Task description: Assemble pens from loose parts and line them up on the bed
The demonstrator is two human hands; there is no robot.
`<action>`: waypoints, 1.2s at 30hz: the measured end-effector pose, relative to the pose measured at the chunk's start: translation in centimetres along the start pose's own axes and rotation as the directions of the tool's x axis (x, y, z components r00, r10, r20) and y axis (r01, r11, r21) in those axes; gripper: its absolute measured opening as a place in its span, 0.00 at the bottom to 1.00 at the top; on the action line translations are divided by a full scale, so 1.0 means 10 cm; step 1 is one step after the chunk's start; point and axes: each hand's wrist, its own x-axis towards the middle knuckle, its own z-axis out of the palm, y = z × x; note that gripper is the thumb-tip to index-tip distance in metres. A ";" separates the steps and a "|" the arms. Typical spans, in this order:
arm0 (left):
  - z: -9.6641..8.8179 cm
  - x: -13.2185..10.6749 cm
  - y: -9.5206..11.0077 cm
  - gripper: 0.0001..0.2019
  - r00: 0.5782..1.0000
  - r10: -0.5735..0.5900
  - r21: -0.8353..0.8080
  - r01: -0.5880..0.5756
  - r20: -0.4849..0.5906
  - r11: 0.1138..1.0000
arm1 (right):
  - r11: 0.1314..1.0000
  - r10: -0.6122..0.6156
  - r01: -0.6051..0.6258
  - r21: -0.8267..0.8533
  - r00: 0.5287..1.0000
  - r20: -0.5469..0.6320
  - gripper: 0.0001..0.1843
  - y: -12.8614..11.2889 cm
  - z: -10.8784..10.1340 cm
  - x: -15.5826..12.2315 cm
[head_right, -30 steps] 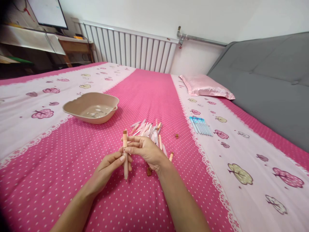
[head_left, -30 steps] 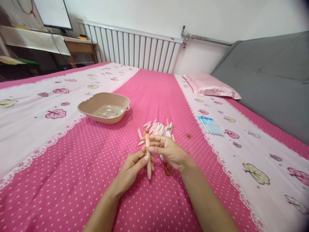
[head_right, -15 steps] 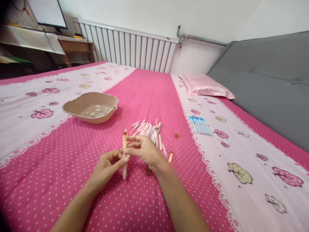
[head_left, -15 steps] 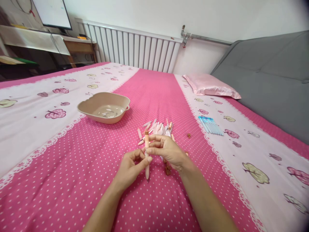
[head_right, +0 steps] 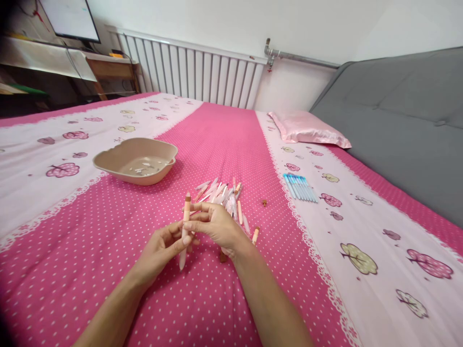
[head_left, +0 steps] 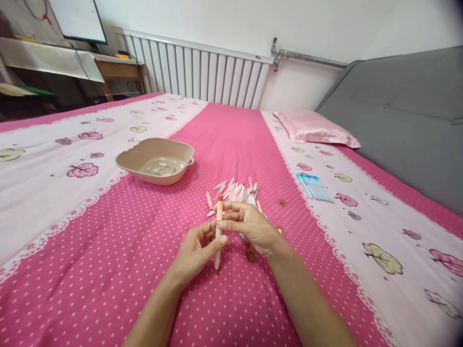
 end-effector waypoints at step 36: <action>-0.01 0.03 -0.02 0.15 0.991 -0.066 -0.028 0.063 -0.117 0.998 | 0.894 -0.159 0.080 -0.442 0.977 -0.145 0.24 -0.17 -0.21 -0.03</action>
